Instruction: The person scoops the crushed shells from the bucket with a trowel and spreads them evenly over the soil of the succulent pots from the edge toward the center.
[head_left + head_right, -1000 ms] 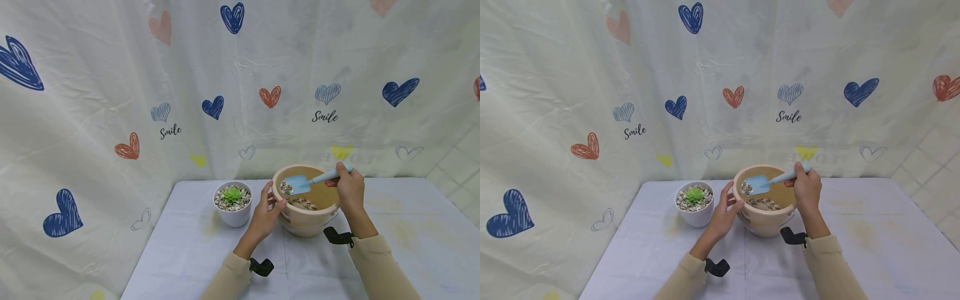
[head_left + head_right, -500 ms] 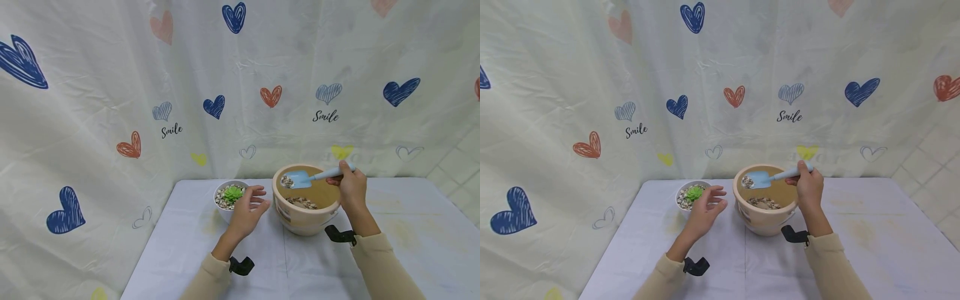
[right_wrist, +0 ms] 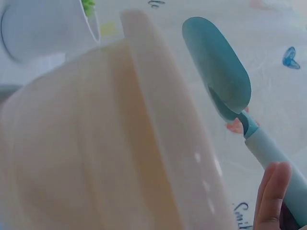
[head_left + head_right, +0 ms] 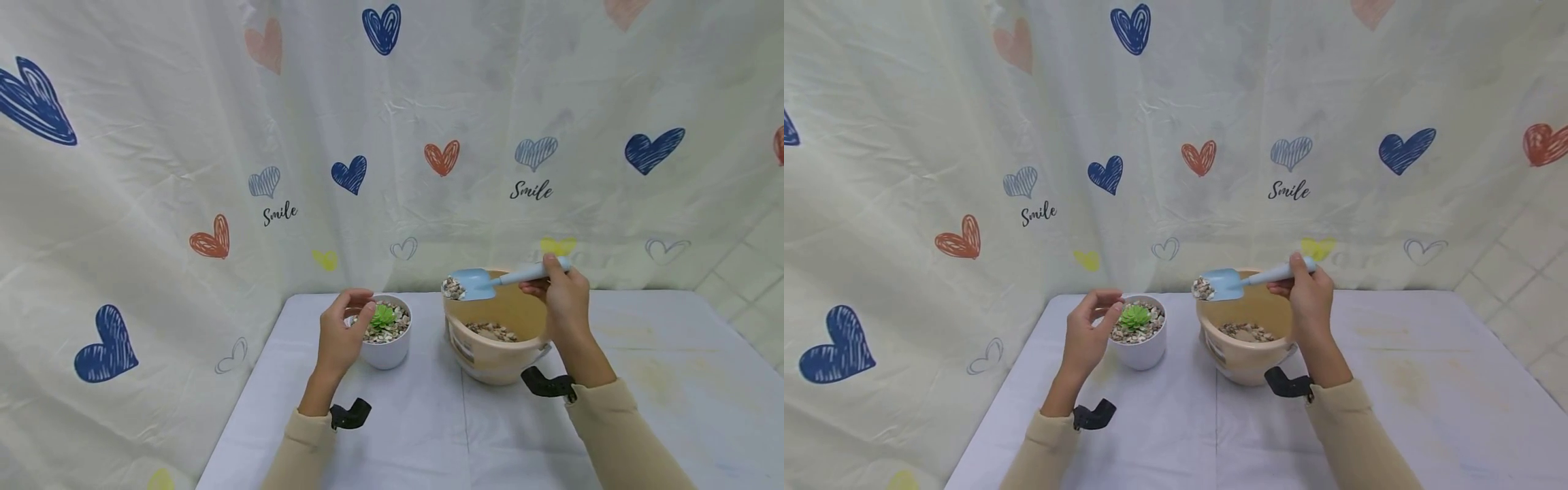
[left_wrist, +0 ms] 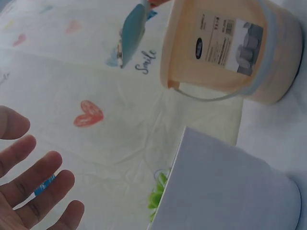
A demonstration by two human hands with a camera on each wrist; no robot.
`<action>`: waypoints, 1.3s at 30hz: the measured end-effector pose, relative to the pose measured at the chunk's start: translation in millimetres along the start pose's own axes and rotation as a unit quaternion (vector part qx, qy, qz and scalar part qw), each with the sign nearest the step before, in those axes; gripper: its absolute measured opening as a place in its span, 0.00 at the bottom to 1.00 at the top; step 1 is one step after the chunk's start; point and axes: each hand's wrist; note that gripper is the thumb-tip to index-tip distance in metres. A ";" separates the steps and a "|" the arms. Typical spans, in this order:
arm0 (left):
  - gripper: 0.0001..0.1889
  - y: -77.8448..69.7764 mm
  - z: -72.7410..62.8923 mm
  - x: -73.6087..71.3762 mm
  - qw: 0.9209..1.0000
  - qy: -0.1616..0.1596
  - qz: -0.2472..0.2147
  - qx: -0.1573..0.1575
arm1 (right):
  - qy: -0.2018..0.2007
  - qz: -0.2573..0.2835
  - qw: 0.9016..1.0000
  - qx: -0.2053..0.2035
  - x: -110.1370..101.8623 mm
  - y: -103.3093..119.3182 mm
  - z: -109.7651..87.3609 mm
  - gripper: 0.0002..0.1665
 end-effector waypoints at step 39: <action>0.16 79.3 3.9 -13.8 0.986 -0.035 0.058 -0.150 | 0.060 -0.147 0.987 -0.001 68.0 -39.7 -30.3 0.26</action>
Point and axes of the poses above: each hand's wrist, its own z-axis towards the middle knuckle, its own x-axis out of the palm, y = z × x, and after that the axes turned 9 degrees about -x, right-handed
